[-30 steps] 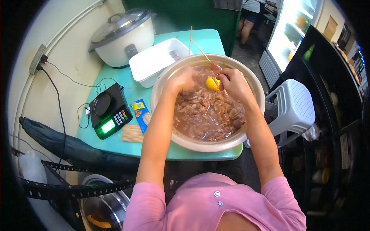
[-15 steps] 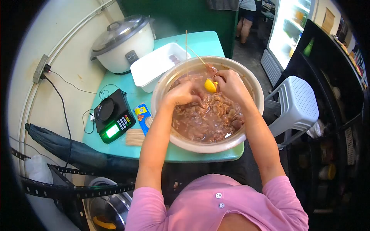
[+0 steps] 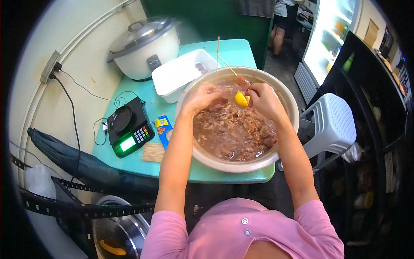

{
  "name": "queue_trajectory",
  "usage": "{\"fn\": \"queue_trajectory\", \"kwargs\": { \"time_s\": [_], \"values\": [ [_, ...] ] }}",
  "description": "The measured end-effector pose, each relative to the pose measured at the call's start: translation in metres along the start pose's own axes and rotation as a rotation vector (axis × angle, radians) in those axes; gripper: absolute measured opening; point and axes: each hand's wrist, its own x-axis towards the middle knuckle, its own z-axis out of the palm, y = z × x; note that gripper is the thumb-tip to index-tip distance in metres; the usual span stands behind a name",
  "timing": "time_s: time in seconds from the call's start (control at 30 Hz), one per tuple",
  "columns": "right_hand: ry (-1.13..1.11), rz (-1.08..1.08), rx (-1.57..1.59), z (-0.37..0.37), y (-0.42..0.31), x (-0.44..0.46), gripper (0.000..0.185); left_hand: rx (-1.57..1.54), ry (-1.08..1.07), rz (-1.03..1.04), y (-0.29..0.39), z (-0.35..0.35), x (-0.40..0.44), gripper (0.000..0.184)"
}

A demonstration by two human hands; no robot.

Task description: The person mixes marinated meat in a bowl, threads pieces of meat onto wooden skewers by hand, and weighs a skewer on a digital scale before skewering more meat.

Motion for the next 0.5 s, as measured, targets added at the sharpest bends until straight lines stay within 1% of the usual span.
{"fn": "queue_trajectory", "kwargs": {
  "time_s": [0.03, 0.1, 0.23, 0.3, 0.37, 0.43, 0.5],
  "values": [
    [0.000, -0.004, 0.016, 0.000, -0.002, 0.000, 0.022, -0.004, 0.004, 0.001, -0.003, -0.003, 0.002, 0.011],
    [-0.011, 0.004, 0.005, 0.000, -0.001, 0.001, 0.022, 0.073, 0.039, 0.070, -0.008, -0.008, 0.007, 0.011],
    [-0.022, 0.007, -0.020, 0.003, 0.004, 0.002, 0.022, 0.034, 0.062, 0.048, -0.012, -0.010, 0.010, 0.015],
    [-0.056, 0.022, -0.026, 0.003, 0.005, 0.002, 0.022, 0.144, 0.092, 0.100, -0.016, -0.012, 0.013, 0.019],
    [-0.084, 0.030, -0.035, 0.004, 0.006, 0.004, 0.023, 0.125, 0.076, 0.110, -0.020, -0.015, 0.016, 0.020],
    [-0.089, -0.008, -0.056, 0.004, 0.007, 0.003, 0.022, 0.109, 0.057, 0.119, -0.018, -0.015, 0.016, 0.021],
    [-0.106, -0.017, -0.042, 0.003, 0.006, 0.002, 0.022, 0.197, 0.079, 0.282, -0.017, -0.012, 0.012, 0.019]
  ]
}}
